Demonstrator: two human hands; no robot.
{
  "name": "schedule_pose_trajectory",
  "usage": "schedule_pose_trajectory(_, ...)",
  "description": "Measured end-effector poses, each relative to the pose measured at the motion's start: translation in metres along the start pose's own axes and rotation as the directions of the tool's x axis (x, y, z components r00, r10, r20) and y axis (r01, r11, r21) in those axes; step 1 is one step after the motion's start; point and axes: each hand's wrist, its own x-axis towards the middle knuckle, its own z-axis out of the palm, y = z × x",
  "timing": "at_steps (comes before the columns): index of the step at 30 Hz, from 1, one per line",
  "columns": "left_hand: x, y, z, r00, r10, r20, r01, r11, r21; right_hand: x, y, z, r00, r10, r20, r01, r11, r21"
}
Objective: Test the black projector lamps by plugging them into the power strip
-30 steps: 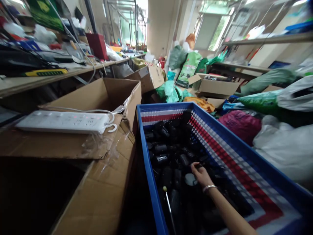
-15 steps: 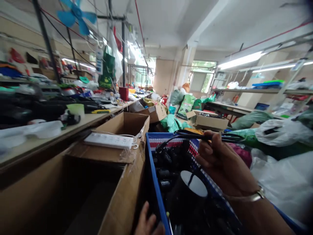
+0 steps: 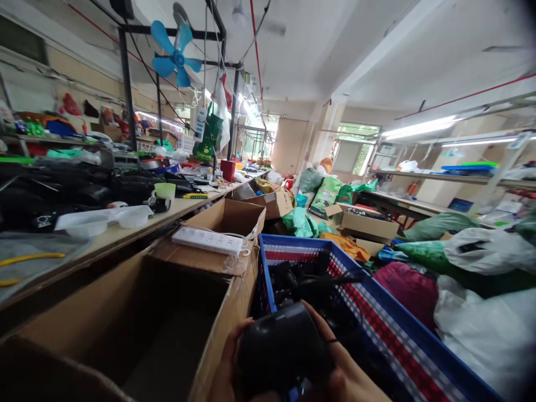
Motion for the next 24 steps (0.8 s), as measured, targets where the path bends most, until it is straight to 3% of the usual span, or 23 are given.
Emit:
schedule_pose_trajectory(4, -0.010, 0.016, -0.002, 1.000, -0.001, 0.023, -0.001, 0.995, 0.103, 0.015, 0.027, 0.009, 0.996, 0.029, -0.084, -0.010, 0.973, 0.229)
schedule_pose_trajectory(9, -0.012, 0.030, -0.004, 0.997, -0.056, -0.056, 0.056, 0.998, 0.007, 0.028, 0.040, 0.012, 0.998, 0.006, -0.064, 0.015, 0.945, 0.326)
schedule_pose_trajectory(12, -0.011, 0.034, -0.014, 0.979, -0.198, -0.047, 0.203, 0.968, 0.147, 0.027, 0.040, 0.012, 0.993, 0.001, -0.119, 0.025, 0.977, 0.211)
schedule_pose_trajectory(15, -0.012, 0.036, -0.026, 0.960, -0.276, -0.039, 0.273, 0.903, 0.332, 0.025, 0.040, 0.005, 0.996, -0.033, -0.084, 0.034, 0.999, 0.014)
schedule_pose_trajectory(21, -0.011, 0.048, -0.027, 0.964, -0.256, -0.070, 0.261, 0.862, 0.435, 0.034, 0.046, -0.008, 0.994, -0.105, 0.020, 0.106, 0.985, -0.137)
schedule_pose_trajectory(24, -0.010, 0.053, -0.018, 0.976, -0.171, -0.138, 0.220, 0.772, 0.596, 0.038, 0.052, -0.006, 0.984, -0.179, 0.020, 0.178, 0.949, -0.258)
